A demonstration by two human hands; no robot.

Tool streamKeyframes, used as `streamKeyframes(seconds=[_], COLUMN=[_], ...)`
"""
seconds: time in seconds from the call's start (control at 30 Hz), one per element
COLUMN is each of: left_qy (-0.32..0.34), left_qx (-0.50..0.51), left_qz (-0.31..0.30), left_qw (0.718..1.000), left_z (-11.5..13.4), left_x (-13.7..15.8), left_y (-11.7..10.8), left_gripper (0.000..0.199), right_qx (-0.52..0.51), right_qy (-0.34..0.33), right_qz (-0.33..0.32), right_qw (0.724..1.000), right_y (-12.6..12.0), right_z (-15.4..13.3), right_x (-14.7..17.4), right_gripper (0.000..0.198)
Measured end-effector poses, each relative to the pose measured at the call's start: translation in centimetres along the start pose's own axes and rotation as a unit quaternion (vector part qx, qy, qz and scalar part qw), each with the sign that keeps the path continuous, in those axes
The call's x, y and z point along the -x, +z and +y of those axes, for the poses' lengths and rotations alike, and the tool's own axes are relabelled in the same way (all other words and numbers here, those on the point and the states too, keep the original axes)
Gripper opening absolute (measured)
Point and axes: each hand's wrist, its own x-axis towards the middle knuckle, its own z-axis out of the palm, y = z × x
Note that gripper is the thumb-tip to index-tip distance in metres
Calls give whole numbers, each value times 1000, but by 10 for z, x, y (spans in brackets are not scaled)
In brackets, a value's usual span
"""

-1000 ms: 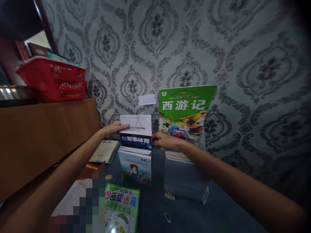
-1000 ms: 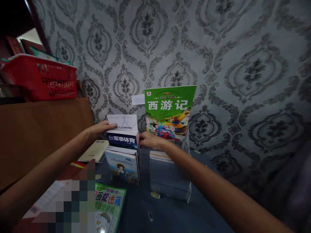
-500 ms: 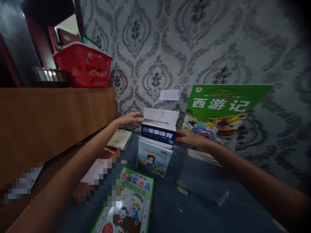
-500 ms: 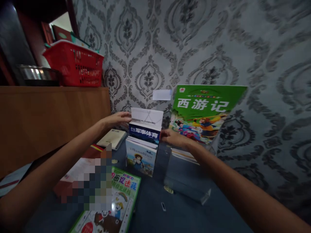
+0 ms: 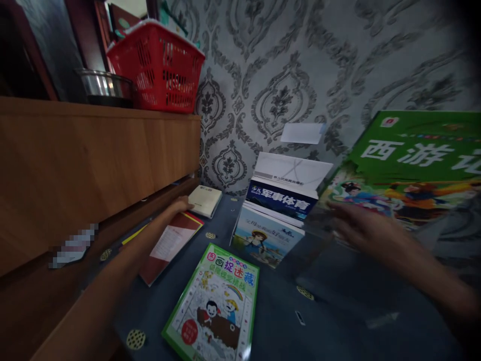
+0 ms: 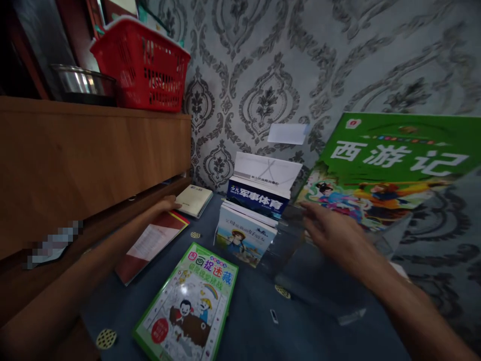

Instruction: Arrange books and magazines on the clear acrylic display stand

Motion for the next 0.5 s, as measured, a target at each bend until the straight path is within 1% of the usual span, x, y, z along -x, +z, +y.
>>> streamKeyframes(seconds=[0.07,0.1,0.13,0.2,0.27,0.33,0.4,0.5], left_qy=[-6,-6,-4,0,16,55,107,155], left_qx=[-25,-36,-46,-67,-88,-108,-126,-153], left_qz=[12,18,22,34,51,59,55,46], left_qw=[1000,999,999,997,995,991,985,975], left_z=[-4,-6,-7,-8,-7,-5,-2,5], left_x=[-4,-5,-6,-4,1,9,16,19], left_y=[6,8,10,13,17,24,30,37], left_gripper=[38,38,39,45,51,53,53,57], right_qx=[-1,-16,-49,-152,-228,-274,-294,-329], right_qy=[1,1,3,-6,-15,-42,-47,-44], right_qz=[-19,-13,-1,-27,-79,-139,-203,-266], right_qw=[1000,1000,999,988,970,951,933,905], right_y=[-6,-7,-4,9,33,63,95,138], right_z=[-10,-17,-25,-46,-68,-90,-110,-136], right_x=[22,34,46,69,86,96,101,104], right_gripper=[57,61,62,54,45,41,38,35])
